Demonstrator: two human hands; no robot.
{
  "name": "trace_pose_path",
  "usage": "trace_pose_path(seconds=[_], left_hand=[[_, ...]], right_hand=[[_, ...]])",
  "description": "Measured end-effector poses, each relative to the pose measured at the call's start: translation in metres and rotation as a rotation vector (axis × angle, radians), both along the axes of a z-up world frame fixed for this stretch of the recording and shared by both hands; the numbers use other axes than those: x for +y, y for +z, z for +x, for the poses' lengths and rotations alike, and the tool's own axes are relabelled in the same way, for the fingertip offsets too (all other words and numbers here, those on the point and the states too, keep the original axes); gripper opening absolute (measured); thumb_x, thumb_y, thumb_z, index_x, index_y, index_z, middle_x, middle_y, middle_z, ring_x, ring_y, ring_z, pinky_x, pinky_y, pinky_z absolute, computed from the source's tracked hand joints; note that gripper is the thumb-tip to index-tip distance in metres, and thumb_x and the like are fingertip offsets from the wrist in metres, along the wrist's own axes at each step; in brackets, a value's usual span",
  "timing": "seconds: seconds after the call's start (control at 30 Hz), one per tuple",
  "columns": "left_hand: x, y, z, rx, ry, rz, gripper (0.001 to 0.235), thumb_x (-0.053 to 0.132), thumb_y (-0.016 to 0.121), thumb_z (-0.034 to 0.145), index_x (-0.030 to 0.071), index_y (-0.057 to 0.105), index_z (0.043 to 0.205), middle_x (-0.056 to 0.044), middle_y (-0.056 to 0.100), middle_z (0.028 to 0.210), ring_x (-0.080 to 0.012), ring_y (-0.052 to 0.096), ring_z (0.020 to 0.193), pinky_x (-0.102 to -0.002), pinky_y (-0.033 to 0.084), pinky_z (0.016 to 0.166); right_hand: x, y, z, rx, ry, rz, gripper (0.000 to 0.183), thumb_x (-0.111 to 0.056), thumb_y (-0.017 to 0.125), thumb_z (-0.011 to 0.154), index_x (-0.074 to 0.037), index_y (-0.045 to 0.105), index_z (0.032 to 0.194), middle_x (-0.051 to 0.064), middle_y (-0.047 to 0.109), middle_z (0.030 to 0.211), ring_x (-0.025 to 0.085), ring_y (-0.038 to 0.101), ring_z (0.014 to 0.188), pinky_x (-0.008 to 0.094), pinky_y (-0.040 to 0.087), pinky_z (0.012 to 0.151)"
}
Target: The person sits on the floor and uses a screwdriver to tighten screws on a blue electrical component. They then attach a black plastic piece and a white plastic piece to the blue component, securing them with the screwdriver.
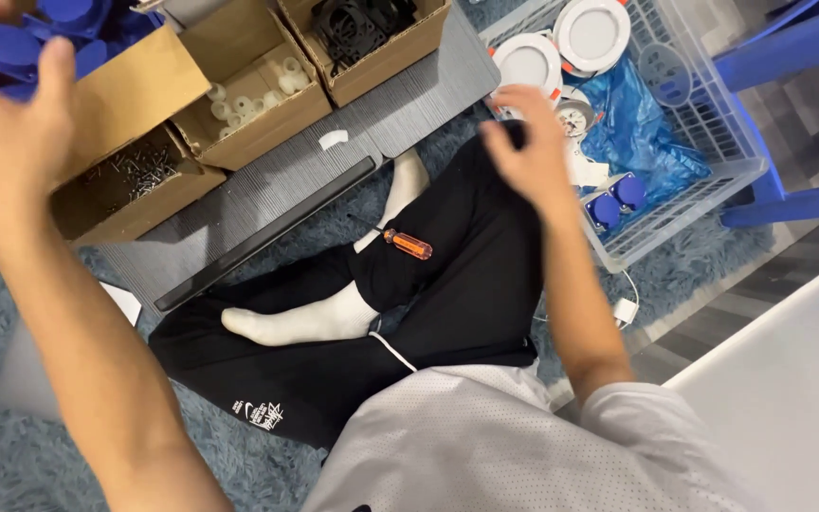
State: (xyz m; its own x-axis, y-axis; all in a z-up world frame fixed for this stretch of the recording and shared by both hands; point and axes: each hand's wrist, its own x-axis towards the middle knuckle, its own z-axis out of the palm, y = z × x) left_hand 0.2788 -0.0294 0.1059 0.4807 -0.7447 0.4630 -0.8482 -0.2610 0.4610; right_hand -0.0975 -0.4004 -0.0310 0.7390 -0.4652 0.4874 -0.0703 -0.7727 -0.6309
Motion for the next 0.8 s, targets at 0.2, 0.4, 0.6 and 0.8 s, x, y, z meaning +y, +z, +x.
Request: trace_pose_path(seconds=[0.2, 0.4, 0.6, 0.8], left_hand=[[0.006, -0.068, 0.107, -0.031, 0.109, 0.221, 0.039, 0.010, 0.090, 0.127, -0.011, 0.065, 0.148, -0.031, 0.066, 0.135, -0.0430, 0.065, 0.124, -0.050, 0.050, 0.102], [-0.003, -0.094, 0.150, -0.012, 0.203, 0.374, 0.065, 0.041, 0.103, 0.117, -0.008, 0.073, 0.145, -0.030, 0.068, 0.131, -0.0399, 0.064, 0.124, -0.048, 0.053, 0.098], [-0.019, -0.100, 0.170, -0.066, 0.370, 0.626, 0.080, 0.077, 0.084, 0.119, 0.001, 0.079, 0.144, -0.034, 0.071, 0.122, -0.0486, 0.066, 0.114, -0.054, 0.052, 0.092], [-0.016, -0.119, 0.184, -0.211, 0.410, 0.614, 0.071, 0.083, 0.091, 0.115, 0.012, 0.089, 0.124, -0.019, 0.085, 0.108, -0.0427, 0.078, 0.097, -0.054, 0.061, 0.075]], right_hand=[[0.032, -0.027, 0.031, 0.115, 0.016, -0.089, 0.021, -0.014, 0.075, 0.104, -0.007, 0.071, 0.124, 0.012, 0.065, 0.137, 0.031, 0.066, 0.127, 0.048, 0.048, 0.107], [0.032, -0.026, 0.033, 0.089, 0.005, -0.124, 0.016, -0.012, 0.075, 0.105, -0.006, 0.069, 0.119, 0.011, 0.065, 0.135, 0.030, 0.068, 0.117, 0.044, 0.051, 0.099], [0.033, -0.026, 0.035, 0.092, 0.011, -0.114, 0.016, -0.013, 0.074, 0.106, -0.007, 0.068, 0.120, 0.010, 0.064, 0.136, 0.030, 0.068, 0.117, 0.043, 0.051, 0.095], [0.032, -0.027, 0.036, 0.083, 0.011, -0.111, 0.016, -0.012, 0.075, 0.105, -0.007, 0.068, 0.118, 0.010, 0.065, 0.136, 0.028, 0.068, 0.117, 0.042, 0.051, 0.094]])
